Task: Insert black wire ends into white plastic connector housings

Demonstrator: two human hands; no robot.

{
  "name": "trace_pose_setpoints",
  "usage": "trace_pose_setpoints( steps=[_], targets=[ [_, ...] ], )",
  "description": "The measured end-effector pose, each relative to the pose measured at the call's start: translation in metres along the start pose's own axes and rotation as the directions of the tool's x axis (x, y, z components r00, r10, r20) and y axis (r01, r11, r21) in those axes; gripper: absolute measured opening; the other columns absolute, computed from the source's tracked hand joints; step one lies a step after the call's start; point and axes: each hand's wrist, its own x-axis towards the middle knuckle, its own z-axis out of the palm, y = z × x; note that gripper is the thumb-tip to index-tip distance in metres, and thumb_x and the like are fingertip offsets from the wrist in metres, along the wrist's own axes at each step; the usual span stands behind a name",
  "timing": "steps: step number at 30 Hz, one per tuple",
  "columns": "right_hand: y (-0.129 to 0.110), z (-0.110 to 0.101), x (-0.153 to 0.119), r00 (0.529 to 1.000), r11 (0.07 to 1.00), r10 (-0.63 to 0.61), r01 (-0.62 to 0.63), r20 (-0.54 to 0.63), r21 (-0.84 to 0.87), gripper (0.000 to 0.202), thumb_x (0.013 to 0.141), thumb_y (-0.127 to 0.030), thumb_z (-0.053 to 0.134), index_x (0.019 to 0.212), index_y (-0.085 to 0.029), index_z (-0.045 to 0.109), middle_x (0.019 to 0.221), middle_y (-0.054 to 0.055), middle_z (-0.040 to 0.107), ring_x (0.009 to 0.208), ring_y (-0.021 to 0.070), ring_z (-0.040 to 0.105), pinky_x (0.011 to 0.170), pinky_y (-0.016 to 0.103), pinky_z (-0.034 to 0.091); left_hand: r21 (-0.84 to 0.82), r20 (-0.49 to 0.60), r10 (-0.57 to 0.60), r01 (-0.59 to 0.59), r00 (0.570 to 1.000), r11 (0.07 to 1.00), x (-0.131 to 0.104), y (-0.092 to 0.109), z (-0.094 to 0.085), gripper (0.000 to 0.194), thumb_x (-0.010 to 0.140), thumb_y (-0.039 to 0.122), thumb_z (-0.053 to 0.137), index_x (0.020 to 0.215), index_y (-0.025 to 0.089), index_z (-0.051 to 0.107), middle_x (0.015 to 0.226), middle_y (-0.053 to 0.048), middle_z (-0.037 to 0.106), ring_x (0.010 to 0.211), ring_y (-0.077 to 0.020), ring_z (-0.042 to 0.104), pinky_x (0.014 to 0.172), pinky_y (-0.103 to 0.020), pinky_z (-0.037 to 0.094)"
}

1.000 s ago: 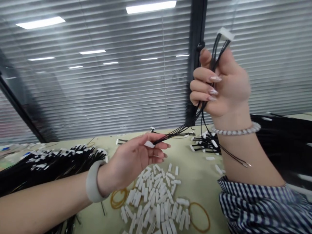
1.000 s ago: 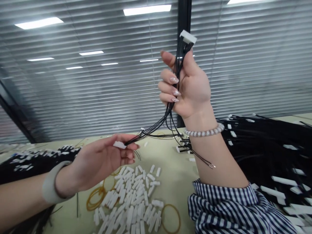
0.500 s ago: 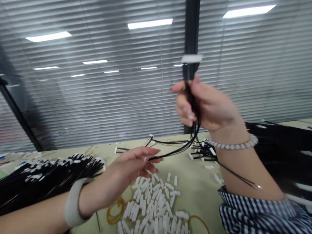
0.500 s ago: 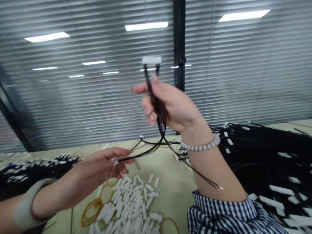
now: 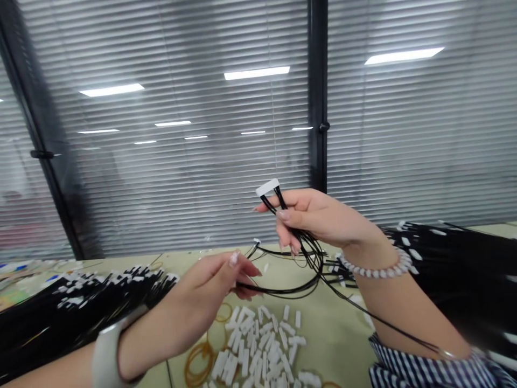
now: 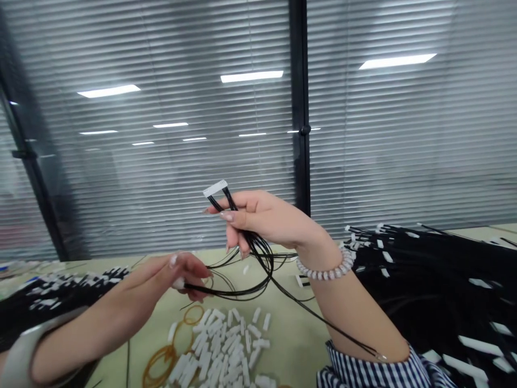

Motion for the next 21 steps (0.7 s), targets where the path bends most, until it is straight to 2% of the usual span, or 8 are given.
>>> trace_pose_setpoints(
  steps=[2,6,9,11,13,15,19,21],
  targets=[
    [0.001,0.002,0.001,1.0,1.0,0.015,-0.015,0.016,-0.005,0.025,0.089,-0.03,0.047,0.109,-0.015,0.051,0.066,-0.001,0.063,0.049,0.005,0.055,0.049,0.017,0.044,0.088,-0.004,0.021,-0.021,1.0,0.996,0.0,0.001,-0.007,0.045,0.083,0.056,0.04,0.09,0.02,0.066,0.094,-0.007,0.068,0.089,-0.0211,0.062,0.083,-0.034,0.044],
    [0.001,0.01,0.005,0.992,0.992,0.093,-0.085,0.088,-0.089,0.018,0.09,-0.03,0.044,0.099,-0.015,0.049,0.07,0.001,0.064,0.05,0.0062,0.056,0.05,0.019,0.045,0.154,-0.063,0.21,-0.198,0.976,0.968,0.006,0.012,-0.016,0.034,0.083,0.049,0.048,0.1,0.023,0.063,0.106,-0.004,0.065,0.099,-0.02,0.058,0.089,-0.031,0.04],
    [-0.001,0.02,0.007,0.978,0.956,0.161,-0.121,0.134,-0.266,0.018,0.09,-0.031,0.042,0.096,-0.016,0.051,0.076,0.002,0.065,0.052,0.0074,0.057,0.05,0.02,0.045,0.142,-0.086,0.258,-0.244,0.962,0.959,0.011,0.024,-0.017,0.03,0.081,0.042,0.054,0.101,0.022,0.062,0.093,-0.003,0.067,0.087,-0.0178,0.06,0.076,-0.026,0.044],
    [-0.003,0.028,0.007,0.987,0.881,0.138,-0.087,0.078,-0.465,0.018,0.089,-0.031,0.044,0.087,-0.016,0.054,0.073,0.001,0.065,0.054,0.0077,0.057,0.05,0.02,0.042,0.166,-0.098,0.263,-0.245,0.96,0.955,0.013,0.03,-0.017,0.028,0.079,0.04,0.057,0.097,0.02,0.064,0.077,-0.002,0.066,0.071,-0.0153,0.059,0.063,-0.023,0.044],
    [-0.002,0.038,0.008,0.999,0.713,0.006,-0.032,-0.039,-0.701,0.022,0.088,-0.031,0.045,0.076,-0.016,0.056,0.065,-0.001,0.061,0.053,0.0074,0.054,0.05,0.021,0.037,0.175,-0.135,0.272,-0.247,0.953,0.953,0.014,0.032,-0.017,0.026,0.078,0.041,0.058,0.091,0.019,0.065,0.063,0.001,0.06,0.059,-0.0121,0.053,0.053,-0.021,0.04],
    [0.003,0.046,0.01,0.973,0.458,-0.203,-0.005,-0.11,-0.889,0.022,0.088,-0.027,0.045,0.075,-0.016,0.06,0.061,-0.001,0.059,0.055,0.0081,0.052,0.051,0.023,0.032,0.079,-0.182,0.248,-0.238,0.951,0.968,0.013,0.03,-0.017,0.027,0.079,0.042,0.057,0.088,0.018,0.064,0.059,0.002,0.056,0.056,-0.0098,0.05,0.052,-0.019,0.041],
    [0.02,0.056,0.016,0.833,-0.05,-0.554,-0.04,-0.005,-0.998,0.026,0.088,-0.015,0.042,0.104,-0.014,0.061,0.066,0.002,0.06,0.059,0.0126,0.052,0.05,0.027,0.028,-0.306,-0.197,0.098,-0.156,0.975,0.939,0.009,0.025,-0.015,0.023,0.077,0.036,0.062,0.089,0.017,0.06,0.072,0.001,0.058,0.063,-0.0088,0.055,0.055,-0.018,0.046],
    [0.025,0.054,0.019,0.778,-0.149,-0.624,-0.026,0.073,-0.989,0.03,0.088,-0.015,0.041,0.112,-0.014,0.059,0.069,0.002,0.061,0.061,0.0139,0.052,0.051,0.028,0.03,-0.38,-0.217,0.07,-0.15,0.974,0.913,0.006,0.023,-0.015,0.023,0.075,0.03,0.065,0.091,0.017,0.059,0.076,0.0,0.06,0.067,-0.0098,0.057,0.053,-0.017,0.047]
  ],
)
